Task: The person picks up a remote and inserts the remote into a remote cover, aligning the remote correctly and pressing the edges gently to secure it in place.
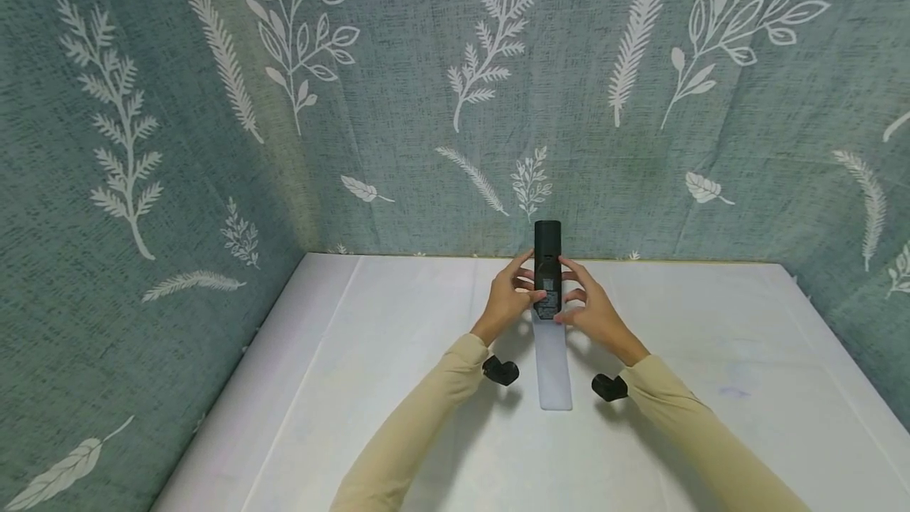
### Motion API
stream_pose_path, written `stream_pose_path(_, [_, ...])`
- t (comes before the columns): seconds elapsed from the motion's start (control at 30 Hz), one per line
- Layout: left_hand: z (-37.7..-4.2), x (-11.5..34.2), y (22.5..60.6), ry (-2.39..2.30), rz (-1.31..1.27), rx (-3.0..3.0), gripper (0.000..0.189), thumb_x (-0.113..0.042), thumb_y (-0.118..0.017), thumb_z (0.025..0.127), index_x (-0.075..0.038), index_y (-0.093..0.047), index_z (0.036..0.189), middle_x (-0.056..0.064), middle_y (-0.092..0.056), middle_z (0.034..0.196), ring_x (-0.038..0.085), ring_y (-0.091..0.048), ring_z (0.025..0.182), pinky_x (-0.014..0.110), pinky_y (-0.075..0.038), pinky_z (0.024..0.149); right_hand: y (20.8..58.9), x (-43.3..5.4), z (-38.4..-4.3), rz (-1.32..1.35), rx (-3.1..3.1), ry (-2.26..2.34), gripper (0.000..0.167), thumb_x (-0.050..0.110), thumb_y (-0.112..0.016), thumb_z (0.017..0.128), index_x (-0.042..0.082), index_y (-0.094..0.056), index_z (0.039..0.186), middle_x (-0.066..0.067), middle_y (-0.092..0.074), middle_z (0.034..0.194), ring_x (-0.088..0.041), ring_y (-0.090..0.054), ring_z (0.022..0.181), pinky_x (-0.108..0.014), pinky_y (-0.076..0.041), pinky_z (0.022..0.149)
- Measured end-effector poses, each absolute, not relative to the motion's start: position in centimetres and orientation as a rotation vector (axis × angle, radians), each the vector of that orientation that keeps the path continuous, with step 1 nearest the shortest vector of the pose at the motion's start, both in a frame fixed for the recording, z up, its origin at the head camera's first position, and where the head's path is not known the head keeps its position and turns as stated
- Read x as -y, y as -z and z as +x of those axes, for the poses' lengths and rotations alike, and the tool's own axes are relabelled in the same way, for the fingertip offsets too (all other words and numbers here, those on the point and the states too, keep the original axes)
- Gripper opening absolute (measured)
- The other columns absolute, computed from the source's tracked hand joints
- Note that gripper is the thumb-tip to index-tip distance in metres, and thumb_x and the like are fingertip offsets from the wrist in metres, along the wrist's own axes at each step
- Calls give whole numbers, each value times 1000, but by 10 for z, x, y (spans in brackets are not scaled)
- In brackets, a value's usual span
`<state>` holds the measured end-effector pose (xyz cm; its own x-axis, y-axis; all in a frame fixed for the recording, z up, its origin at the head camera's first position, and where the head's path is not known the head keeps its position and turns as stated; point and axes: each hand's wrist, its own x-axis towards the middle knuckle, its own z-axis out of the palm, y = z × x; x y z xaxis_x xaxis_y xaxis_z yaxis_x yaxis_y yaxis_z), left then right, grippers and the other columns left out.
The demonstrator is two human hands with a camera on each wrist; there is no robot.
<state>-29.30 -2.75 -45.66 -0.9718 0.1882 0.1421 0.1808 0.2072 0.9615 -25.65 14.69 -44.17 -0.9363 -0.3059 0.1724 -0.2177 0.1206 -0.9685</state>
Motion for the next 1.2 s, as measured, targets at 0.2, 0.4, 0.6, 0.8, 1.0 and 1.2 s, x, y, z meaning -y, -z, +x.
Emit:
stream_pose_path(0.2, [-287,31,450,-1953,552,-2416,77,10,-73,76,-19,-45,142,10,-62,113,21,-62,96,31,-53,80,445,-153,-259,-573,-2277,2004,100,-25,-65,70,16,-23,151,-24,-36,137,-39,-54,96,-29,-55,65])
stream_pose_path(0.4, [-280,40,442,-1989,656,-2152,81,14,-68,77,-24,-42,143,4,-54,130,20,-55,115,32,-51,88,445,-158,-255,-620,-2274,2062,99,-22,-66,71,17,-23,151,-23,-37,137,-32,-58,95,-31,-56,70])
stream_pose_path(0.6, [-261,48,417,-1954,732,-2057,83,19,-65,77,-15,-34,147,13,-45,141,31,-50,122,36,-52,86,436,-161,-247,-668,-2209,2104,99,-22,-65,74,19,-20,152,-23,-35,138,-21,-59,95,-30,-56,70])
stream_pose_path(0.8, [-246,51,399,-1931,729,-2118,85,20,-66,76,-13,-34,147,15,-45,140,33,-56,110,33,-55,77,427,-163,-243,-744,-2140,2115,100,-16,-67,77,21,-14,153,-22,-32,139,-18,-59,98,-29,-56,72])
stream_pose_path(1.0, [-241,50,394,-1958,765,-2110,90,18,-68,76,-17,-29,149,15,-45,139,33,-55,111,33,-55,76,419,-165,-238,-812,-2152,2077,101,-16,-69,76,23,-15,153,-20,-33,138,-20,-59,98,-31,-56,72])
stream_pose_path(1.2, [-238,51,389,-1970,803,-2080,89,17,-67,77,-16,-27,150,16,-43,140,33,-52,116,33,-56,76,410,-168,-235,-831,-2196,2037,101,-16,-69,76,23,-18,152,-20,-35,136,-21,-59,96,-32,-56,72])
